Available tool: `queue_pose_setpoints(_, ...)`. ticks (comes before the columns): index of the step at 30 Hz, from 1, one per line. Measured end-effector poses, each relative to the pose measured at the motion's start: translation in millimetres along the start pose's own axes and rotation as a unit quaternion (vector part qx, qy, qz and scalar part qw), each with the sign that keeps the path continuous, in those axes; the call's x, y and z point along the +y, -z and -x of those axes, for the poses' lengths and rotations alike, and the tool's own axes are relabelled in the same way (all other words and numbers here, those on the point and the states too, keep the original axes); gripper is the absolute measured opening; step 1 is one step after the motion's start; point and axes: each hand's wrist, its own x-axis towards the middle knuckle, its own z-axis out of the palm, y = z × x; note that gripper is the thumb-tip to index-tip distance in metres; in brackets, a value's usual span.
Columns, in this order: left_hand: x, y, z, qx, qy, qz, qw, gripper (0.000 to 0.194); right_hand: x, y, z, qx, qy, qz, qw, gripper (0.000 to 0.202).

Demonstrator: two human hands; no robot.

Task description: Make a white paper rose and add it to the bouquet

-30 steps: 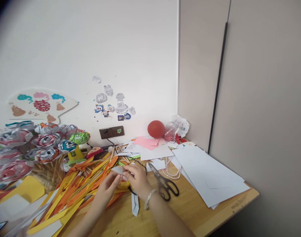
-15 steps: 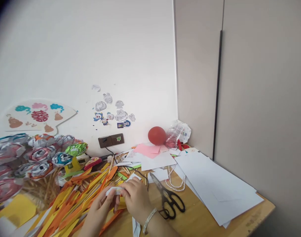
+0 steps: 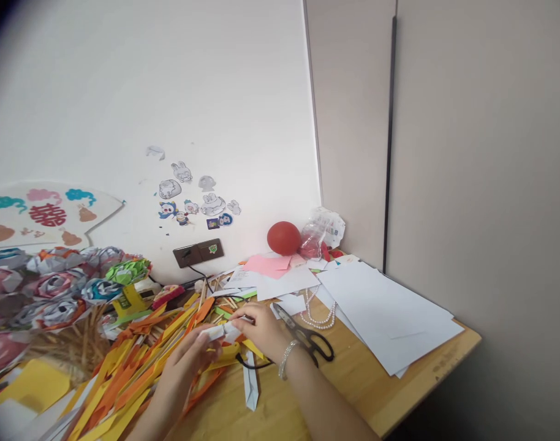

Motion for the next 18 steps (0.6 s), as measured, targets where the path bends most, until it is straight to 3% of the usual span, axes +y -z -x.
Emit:
queue_pose_setpoints(2, 0, 3.1, -1, 0.021, -0.085, -0.162, 0.983, 0.041, -1, -2, 0, 0.013, 0.027, 0.051, 0.998, 0.011)
queue_pose_setpoints(4, -4, 4.4, -1, 0.007, -0.168, -0.307, 0.937, 0.037, -2, -7, 2, 0.003, 0.041, 0.077, 0.996, 0.012)
queue_pose_setpoints(7, -13, 1.7, 2, -0.028, -0.203, -0.386, 0.899, 0.027, -4, -15, 5, -0.020, 0.058, 0.102, 0.993, 0.013)
queue_pose_setpoints(13, -16, -7.7, 8, -0.072, -0.124, -0.294, 0.945, 0.025, -4, -11, 4, -0.065, 0.070, 0.115, 0.989, 0.017)
queue_pose_setpoints(18, -7, -9.4, 9, -0.096, -0.106, -0.258, 0.956, 0.027, -11, -3, 2, -0.086, 0.058, 0.099, 0.990, 0.018)
